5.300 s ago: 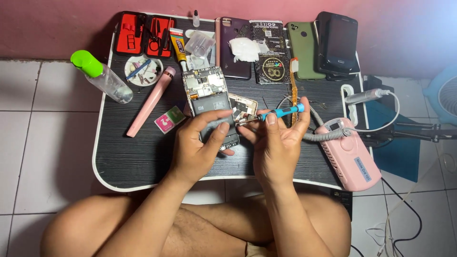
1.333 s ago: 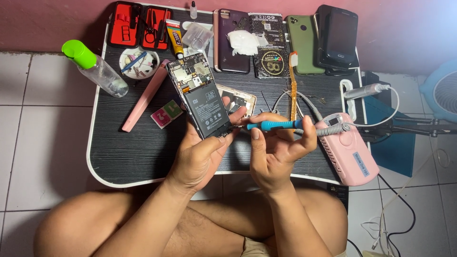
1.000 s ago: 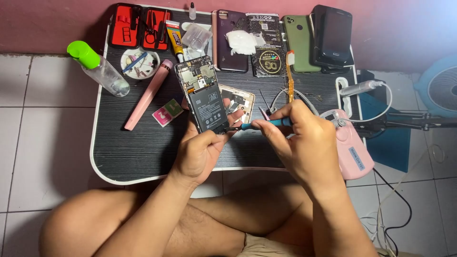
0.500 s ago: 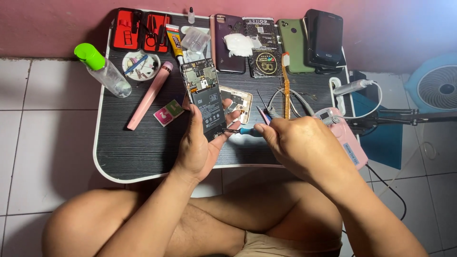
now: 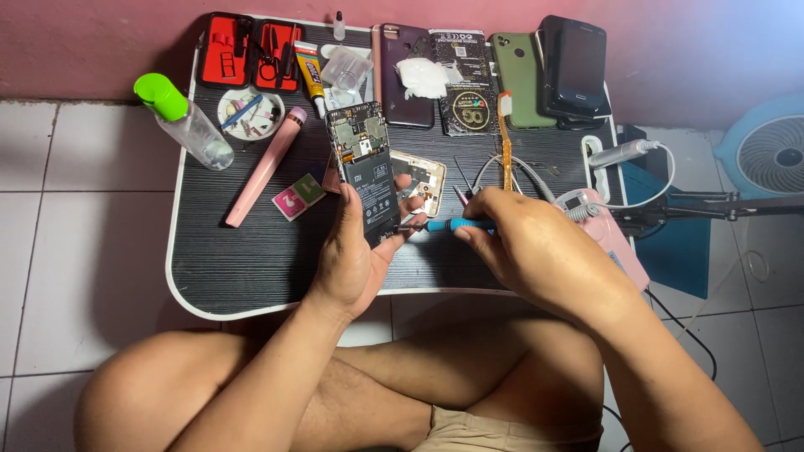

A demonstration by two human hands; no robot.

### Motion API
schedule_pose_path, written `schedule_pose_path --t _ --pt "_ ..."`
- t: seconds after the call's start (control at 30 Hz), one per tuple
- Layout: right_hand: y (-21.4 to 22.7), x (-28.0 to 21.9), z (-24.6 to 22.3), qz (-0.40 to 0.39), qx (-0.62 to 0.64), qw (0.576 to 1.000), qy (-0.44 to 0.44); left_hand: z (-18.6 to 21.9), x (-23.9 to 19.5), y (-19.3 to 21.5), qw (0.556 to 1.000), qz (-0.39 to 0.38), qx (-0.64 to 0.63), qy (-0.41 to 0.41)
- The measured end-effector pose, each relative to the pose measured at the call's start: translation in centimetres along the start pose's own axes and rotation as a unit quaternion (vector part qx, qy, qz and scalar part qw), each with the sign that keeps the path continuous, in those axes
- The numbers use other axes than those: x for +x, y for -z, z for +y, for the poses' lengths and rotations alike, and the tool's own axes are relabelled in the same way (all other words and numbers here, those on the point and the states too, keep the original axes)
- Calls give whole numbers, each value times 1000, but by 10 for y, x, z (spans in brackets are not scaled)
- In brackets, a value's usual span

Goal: The person uses a blue screwdriver to remove screws from the back of a disassembled smartphone. They then use their fingers to detach a small internal component from the device's circuit board and place it on the table.

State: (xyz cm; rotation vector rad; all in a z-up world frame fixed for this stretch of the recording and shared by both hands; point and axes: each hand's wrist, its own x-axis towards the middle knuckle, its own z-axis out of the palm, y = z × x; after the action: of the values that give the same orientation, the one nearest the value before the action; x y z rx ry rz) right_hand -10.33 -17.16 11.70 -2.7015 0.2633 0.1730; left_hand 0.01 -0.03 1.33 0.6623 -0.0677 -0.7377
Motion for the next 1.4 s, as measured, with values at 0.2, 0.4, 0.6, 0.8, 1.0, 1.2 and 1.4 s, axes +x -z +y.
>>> schedule_pose_path --t 0.2,0.4,0.6,0.8,1.0,1.2,1.4 --pt "10 1 -33 -66 -65 986 -141 1 0 -1 999 17 23 14" --pt "-1 6 -12 -13 -99 991 -88 -7 5 9 999 -9 34 21" --pt "17 4 -30 -59 -31 990 -128 -7 6 10 999 -9 27 18" --pt "-9 1 -13 -48 -52 988 -138 -5 6 9 1000 2 21 21" --pt "-21 1 1 6 -54 992 -117 -2 3 5 999 8 24 24" --pt "-9 2 -13 -1 9 995 -104 -4 5 3 999 20 30 35" --pt "6 3 -24 -31 18 996 -88 -1 5 1 998 33 32 35"
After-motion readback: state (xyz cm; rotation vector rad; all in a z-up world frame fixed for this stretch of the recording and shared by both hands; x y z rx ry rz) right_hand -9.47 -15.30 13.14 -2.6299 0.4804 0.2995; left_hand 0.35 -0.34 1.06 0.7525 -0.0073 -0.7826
